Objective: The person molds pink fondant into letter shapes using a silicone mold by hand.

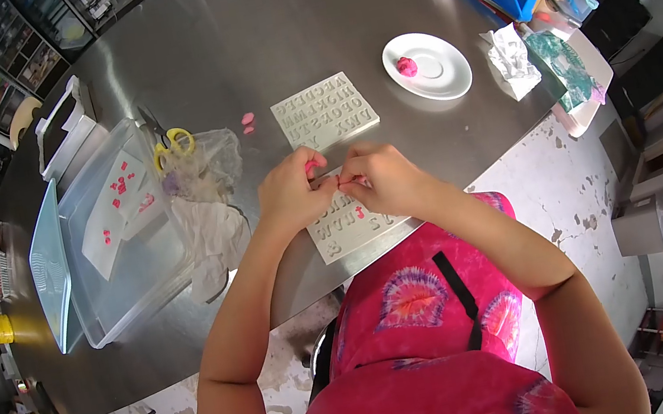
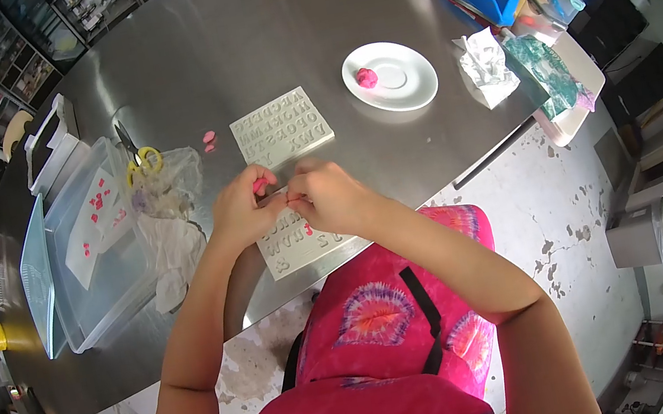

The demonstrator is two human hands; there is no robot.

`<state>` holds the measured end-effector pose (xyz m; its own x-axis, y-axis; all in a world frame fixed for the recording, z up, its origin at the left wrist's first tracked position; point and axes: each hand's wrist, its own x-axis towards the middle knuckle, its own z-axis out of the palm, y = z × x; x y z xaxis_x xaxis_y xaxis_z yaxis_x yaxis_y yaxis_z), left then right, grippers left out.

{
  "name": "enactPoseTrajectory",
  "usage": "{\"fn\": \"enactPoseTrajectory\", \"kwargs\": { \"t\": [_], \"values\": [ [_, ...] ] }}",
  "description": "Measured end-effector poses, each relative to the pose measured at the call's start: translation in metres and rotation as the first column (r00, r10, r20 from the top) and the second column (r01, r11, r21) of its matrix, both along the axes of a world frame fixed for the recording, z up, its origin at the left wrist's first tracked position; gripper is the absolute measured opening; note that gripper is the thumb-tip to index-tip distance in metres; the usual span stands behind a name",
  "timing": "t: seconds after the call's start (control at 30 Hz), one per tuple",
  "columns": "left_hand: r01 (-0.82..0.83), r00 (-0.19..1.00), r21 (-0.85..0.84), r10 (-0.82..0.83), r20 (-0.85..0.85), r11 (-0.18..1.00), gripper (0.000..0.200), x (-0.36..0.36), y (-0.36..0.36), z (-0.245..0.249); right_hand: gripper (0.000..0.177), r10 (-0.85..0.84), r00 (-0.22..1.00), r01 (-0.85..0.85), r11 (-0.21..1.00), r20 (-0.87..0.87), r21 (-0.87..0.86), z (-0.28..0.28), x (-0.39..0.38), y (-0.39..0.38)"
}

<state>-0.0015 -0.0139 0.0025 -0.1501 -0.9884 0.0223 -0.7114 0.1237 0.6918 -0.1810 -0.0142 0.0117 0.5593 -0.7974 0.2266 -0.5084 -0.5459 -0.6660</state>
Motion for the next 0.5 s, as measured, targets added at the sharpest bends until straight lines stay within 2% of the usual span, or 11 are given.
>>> {"fn": "enactPoseTrajectory", "kwargs": {
  "t": [0.1, 0.17, 0.27, 0.5],
  "values": [
    [0.008, 1.000, 0.015, -0.008, -0.011, 1.000, 0.028, -0.001, 0.000, 0.002, 0.007, -0.069, 0.997, 0.069, 0.998, 0.031, -0.005, 0.001, -0.002, 0.001],
    [0.015, 1.000, -0.015, -0.015, -0.015, 1.000, 0.028, -0.001, 0.001, 0.000, 0.007, -0.105, 0.995, 0.104, 0.992, 0.002, 0.073, 0.002, -0.004, -0.005],
    [0.015, 1.000, -0.013, -0.015, -0.012, 1.000, 0.028, 0.000, 0.000, -0.001, 0.010, -0.027, 0.998, 0.033, 0.994, -0.056, 0.107, 0.011, -0.005, -0.009],
    [-0.025, 1.000, 0.018, 0.024, 0.014, 1.000, 0.029, -0.002, -0.002, -0.003, 0.013, -0.083, 0.987, 0.100, 0.987, -0.137, 0.129, 0.011, 0.002, -0.016]
  ]
}}
